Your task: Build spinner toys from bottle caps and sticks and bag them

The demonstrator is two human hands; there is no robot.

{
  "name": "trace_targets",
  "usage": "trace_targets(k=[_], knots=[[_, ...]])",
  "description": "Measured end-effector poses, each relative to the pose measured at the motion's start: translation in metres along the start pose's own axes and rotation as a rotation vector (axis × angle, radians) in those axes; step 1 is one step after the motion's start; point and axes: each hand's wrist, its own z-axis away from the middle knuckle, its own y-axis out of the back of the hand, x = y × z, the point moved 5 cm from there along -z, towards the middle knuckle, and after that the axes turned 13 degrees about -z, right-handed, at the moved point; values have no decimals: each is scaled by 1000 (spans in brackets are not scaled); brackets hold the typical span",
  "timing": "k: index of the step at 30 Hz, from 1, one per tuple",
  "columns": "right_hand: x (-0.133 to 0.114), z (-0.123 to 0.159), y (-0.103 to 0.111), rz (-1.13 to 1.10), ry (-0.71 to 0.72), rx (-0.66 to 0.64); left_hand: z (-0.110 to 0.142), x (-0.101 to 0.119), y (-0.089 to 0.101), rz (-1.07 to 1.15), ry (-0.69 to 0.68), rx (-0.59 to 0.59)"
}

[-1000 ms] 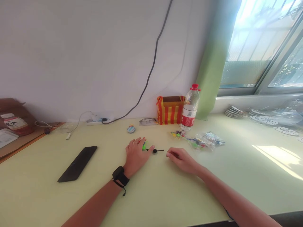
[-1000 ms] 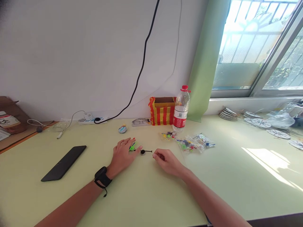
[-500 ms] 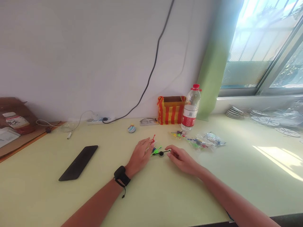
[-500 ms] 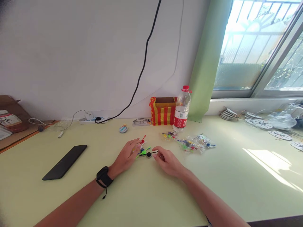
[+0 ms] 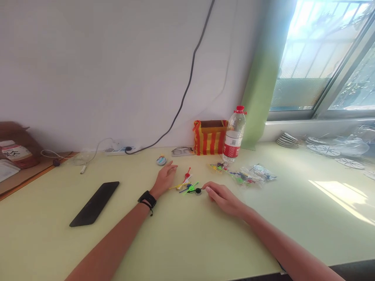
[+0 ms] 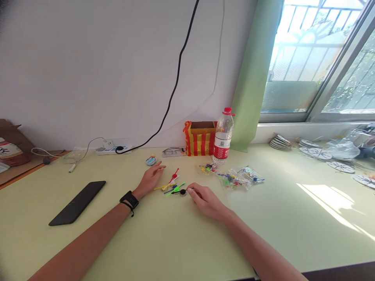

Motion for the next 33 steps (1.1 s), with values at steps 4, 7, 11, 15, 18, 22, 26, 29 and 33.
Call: trace_targets(k=[4, 7, 11, 15, 18, 22, 26, 29, 33], knots=[[2, 0, 0, -63, -15, -10, -13, 12, -6, -200, -174, -72], [4, 1, 0, -95, -18, -9, -21, 13, -9, -313, -218, -46], [5, 2, 0, -98, -25, -20, -25, 14, -15, -422, -257, -68], [4, 4, -1, -76, -30, -28, -26, 17, -19, -435, -280, -81], [-2, 6, -2, -47, -20, -26, -25, 17, -20, -429, -303, -60], [-10, 10, -3, -29, 0, -30, -25, 13, -16, -422, -302, -24], [-8, 10, 0, -46, 11, -19, -27, 10, -11, -443, -283, -1], [0, 8, 4, -75, -7, 1, -29, 10, -9, -452, -288, -17], [7, 6, 6, -83, -9, 22, -34, 21, 4, -436, -290, 7]])
